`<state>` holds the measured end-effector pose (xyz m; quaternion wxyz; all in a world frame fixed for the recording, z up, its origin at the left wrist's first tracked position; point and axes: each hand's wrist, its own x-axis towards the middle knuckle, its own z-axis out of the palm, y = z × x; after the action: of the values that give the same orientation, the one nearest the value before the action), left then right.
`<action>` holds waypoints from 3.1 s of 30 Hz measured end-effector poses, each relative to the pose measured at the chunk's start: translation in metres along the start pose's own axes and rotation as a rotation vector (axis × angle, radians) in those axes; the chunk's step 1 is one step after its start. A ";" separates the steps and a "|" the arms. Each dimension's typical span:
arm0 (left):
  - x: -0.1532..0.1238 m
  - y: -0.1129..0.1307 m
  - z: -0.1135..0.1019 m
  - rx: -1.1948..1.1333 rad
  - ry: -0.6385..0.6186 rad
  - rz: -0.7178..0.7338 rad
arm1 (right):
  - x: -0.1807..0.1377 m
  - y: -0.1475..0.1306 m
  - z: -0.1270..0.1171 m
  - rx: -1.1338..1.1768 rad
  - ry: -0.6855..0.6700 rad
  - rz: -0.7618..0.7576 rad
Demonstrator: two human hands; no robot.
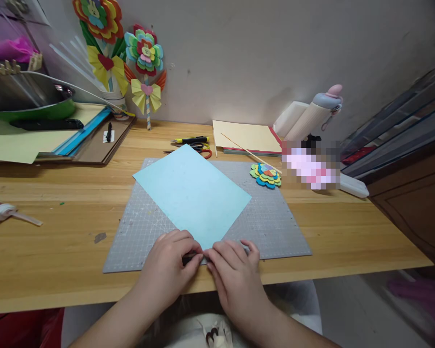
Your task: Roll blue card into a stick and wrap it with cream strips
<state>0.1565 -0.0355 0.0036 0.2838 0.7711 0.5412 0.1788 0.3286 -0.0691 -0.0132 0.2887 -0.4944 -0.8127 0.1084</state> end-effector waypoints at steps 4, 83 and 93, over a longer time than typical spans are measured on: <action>0.000 -0.001 0.001 0.018 0.010 0.012 | 0.014 0.005 0.001 0.061 -0.008 0.042; 0.023 -0.005 0.013 0.663 0.085 0.144 | 0.063 0.006 0.000 -0.112 -0.463 0.100; 0.043 -0.021 -0.004 0.531 -0.041 0.139 | 0.086 0.022 0.010 -0.141 -0.468 0.068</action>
<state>0.1540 0.0106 -0.0076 0.0696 0.8573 0.5089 0.0339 0.3093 0.0172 -0.0001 0.0535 -0.5016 -0.8460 0.1729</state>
